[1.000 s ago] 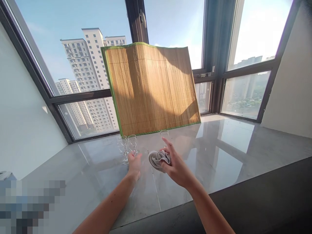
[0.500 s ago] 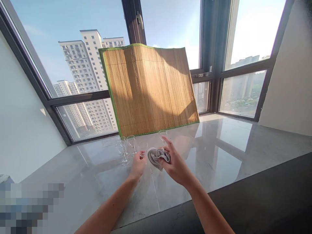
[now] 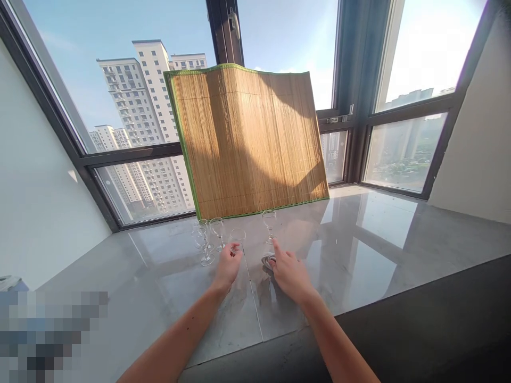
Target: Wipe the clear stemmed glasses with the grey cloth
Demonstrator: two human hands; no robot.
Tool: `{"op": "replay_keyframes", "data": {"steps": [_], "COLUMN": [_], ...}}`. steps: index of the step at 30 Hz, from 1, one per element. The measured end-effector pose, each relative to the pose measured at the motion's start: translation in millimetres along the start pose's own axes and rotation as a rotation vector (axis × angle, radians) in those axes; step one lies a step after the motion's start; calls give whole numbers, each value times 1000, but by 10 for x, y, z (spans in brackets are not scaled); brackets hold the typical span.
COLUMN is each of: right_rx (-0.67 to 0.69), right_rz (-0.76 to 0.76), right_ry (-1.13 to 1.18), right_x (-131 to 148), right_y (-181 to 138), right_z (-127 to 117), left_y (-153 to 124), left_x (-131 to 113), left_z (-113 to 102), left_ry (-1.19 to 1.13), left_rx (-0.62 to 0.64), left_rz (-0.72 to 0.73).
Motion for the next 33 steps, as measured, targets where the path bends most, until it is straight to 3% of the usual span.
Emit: {"op": "replay_keyframes", "data": {"steps": [4,10,16,21,24,29,33], "right_rx": [-13,-119,-272,-377,-406,-503,-427], "right_rz": [-12,-48,-212,-353,-314,-197,-108], "right_ry": [14,105,369,378,360,364,272], "right_x": [-35,12,171,330,317,111,-30], "right_y": [16,-43,-112,-146,-109,-2,75], "right_z": [-2,18,12,-83,-146,-288,-263], "left_y": [18,2,-109,-239,-271,-227,-198], "left_x": [9,-19,-144,-330,-397,-391,-371], "left_z": [33,90,53,78,80,40,30], "left_ry": [105,408,668,768,747,672,652], "left_rx": [44,82,131,126,116,87,41], "left_rz": [63,279,398,688,772,715,702]}}
Point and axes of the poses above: each hand's wrist, its own y-axis towards the middle knuckle, its own z-axis out of the palm, x = y × z, the point moved 5 cm from there along y, towards the middle knuckle, and after that the axes turned 11 degrees about -x, right-handed, at the moved point
